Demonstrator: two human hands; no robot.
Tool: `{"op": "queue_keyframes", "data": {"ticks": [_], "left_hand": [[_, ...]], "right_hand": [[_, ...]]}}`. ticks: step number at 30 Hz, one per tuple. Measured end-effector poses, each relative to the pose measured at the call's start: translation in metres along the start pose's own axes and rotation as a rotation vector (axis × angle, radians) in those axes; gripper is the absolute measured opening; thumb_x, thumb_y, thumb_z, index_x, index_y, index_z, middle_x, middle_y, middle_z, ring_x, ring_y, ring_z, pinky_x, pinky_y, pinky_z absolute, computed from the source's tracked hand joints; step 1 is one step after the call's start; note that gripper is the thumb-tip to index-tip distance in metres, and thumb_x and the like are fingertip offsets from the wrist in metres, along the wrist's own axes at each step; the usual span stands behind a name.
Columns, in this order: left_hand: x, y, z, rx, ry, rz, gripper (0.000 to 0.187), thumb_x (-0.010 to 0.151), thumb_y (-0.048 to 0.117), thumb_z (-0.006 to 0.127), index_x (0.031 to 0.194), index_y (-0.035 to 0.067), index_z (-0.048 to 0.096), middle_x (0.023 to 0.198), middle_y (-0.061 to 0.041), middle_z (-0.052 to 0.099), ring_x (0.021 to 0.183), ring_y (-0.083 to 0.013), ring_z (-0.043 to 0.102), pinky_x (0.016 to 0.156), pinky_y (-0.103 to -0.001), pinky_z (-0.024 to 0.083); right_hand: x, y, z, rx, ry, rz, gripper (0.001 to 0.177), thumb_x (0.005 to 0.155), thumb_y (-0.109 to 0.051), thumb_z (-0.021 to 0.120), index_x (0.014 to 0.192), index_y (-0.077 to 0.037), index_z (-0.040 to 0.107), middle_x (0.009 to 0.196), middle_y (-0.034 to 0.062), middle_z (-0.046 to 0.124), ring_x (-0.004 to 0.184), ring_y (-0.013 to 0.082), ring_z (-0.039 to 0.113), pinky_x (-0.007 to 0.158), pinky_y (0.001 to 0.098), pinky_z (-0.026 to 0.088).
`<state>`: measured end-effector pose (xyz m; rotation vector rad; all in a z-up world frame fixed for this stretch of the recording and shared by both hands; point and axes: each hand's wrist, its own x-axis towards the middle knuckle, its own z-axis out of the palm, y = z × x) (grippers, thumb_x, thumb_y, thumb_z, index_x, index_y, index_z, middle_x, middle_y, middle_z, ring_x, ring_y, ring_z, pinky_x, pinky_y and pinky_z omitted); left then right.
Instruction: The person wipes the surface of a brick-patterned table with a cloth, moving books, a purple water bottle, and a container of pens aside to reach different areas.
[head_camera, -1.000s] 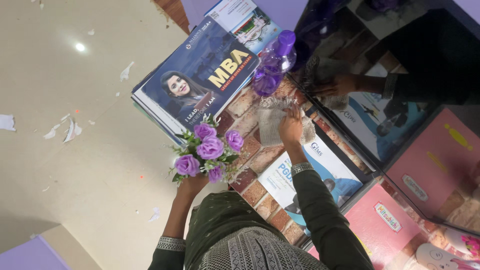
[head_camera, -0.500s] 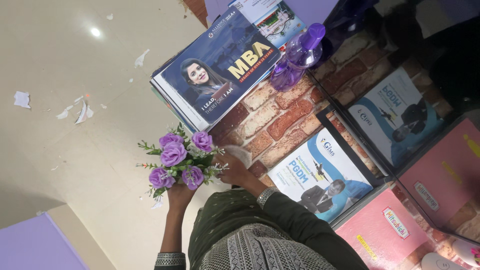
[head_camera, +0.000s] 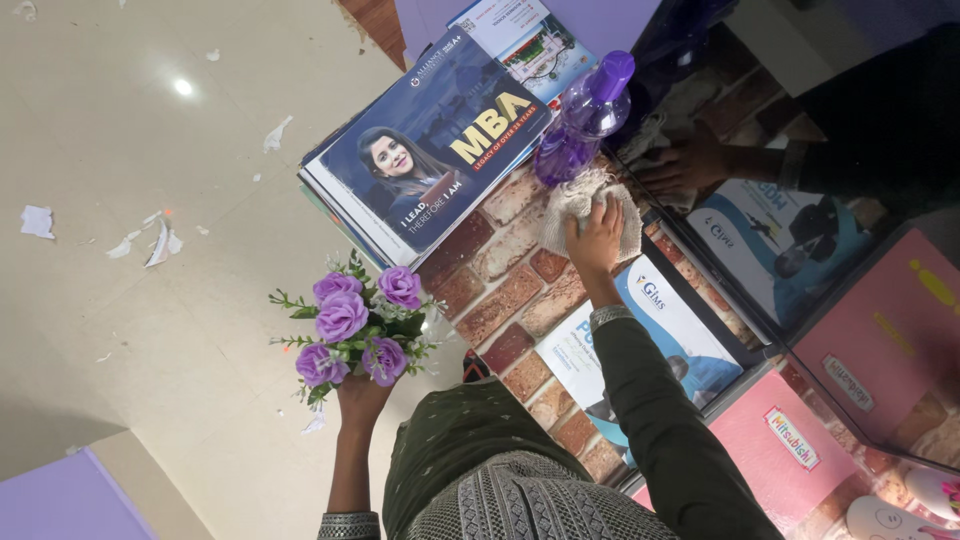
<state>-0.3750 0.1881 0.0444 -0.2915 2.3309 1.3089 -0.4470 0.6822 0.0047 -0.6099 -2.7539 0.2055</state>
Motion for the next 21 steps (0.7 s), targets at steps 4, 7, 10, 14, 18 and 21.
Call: {"op": "queue_keyframes", "data": {"ticks": [4, 7, 10, 14, 18, 21], "left_hand": [[-0.010, -0.008, 0.003, -0.008, 0.113, 0.076, 0.073, 0.072, 0.042, 0.088, 0.131, 0.008, 0.063, 0.129, -0.007, 0.070, 0.120, -0.0166, 0.065, 0.101, -0.034, 0.051], [-0.003, -0.017, 0.010, 0.143, 0.145, 0.278, 0.069, 0.076, 0.045, 0.082, 0.131, 0.008, 0.061, 0.128, -0.008, 0.068, 0.116, -0.0179, 0.064, 0.096, -0.035, 0.053], [0.007, -0.021, -0.001, 0.721, 0.164, 0.513, 0.051, 0.087, 0.046, 0.073, 0.128, 0.016, 0.070, 0.125, -0.005, 0.073, 0.115, -0.0195, 0.065, 0.100, -0.036, 0.051], [0.006, -0.002, -0.005, 0.445, 0.161, 0.529, 0.048, 0.085, 0.043, 0.074, 0.123, 0.015, 0.071, 0.124, -0.003, 0.073, 0.117, -0.0183, 0.066, 0.104, -0.035, 0.048], [-0.009, 0.019, -0.021, 0.080, 0.115, 0.360, 0.055, 0.078, 0.043, 0.081, 0.121, 0.011, 0.071, 0.123, -0.004, 0.073, 0.116, -0.0171, 0.065, 0.103, -0.033, 0.047], [-0.020, 0.021, -0.025, 0.116, 0.165, 0.085, 0.061, 0.072, 0.039, 0.087, 0.124, 0.012, 0.069, 0.123, -0.003, 0.072, 0.116, -0.0157, 0.065, 0.102, -0.033, 0.048]], "right_hand": [[-0.030, -0.055, 0.013, 0.082, -0.229, -0.038, 0.074, 0.101, -0.060, 0.055, 0.147, -0.004, 0.041, 0.161, 0.0257, 0.030, 0.151, 0.0409, 0.026, 0.127, 0.0558, 0.022], [-0.069, -0.126, 0.002, 0.088, -0.210, -0.395, 0.085, 0.090, -0.067, 0.056, 0.144, -0.003, 0.044, 0.159, 0.0298, 0.026, 0.147, 0.0439, 0.018, 0.116, 0.0584, 0.017], [-0.118, -0.174, -0.023, 0.284, -0.490, -0.542, 0.060, 0.087, -0.042, 0.071, 0.138, -0.012, 0.056, 0.168, 0.0153, 0.031, 0.160, 0.0318, 0.022, 0.131, 0.0517, 0.019], [-0.100, -0.173, -0.046, 0.607, -0.703, -0.569, 0.061, 0.082, -0.036, 0.082, 0.136, -0.016, 0.061, 0.164, 0.0044, 0.041, 0.156, 0.0263, 0.033, 0.134, 0.0494, 0.025], [-0.035, -0.125, -0.041, 0.408, -0.716, -0.284, 0.067, 0.086, -0.053, 0.071, 0.144, -0.020, 0.056, 0.168, 0.0042, 0.029, 0.154, 0.0300, 0.022, 0.125, 0.0507, 0.021], [0.011, -0.105, -0.013, 0.173, -0.623, -0.336, 0.087, 0.092, -0.075, 0.049, 0.144, -0.006, 0.050, 0.168, 0.0145, 0.019, 0.157, 0.0324, 0.013, 0.126, 0.0490, 0.015]]}}
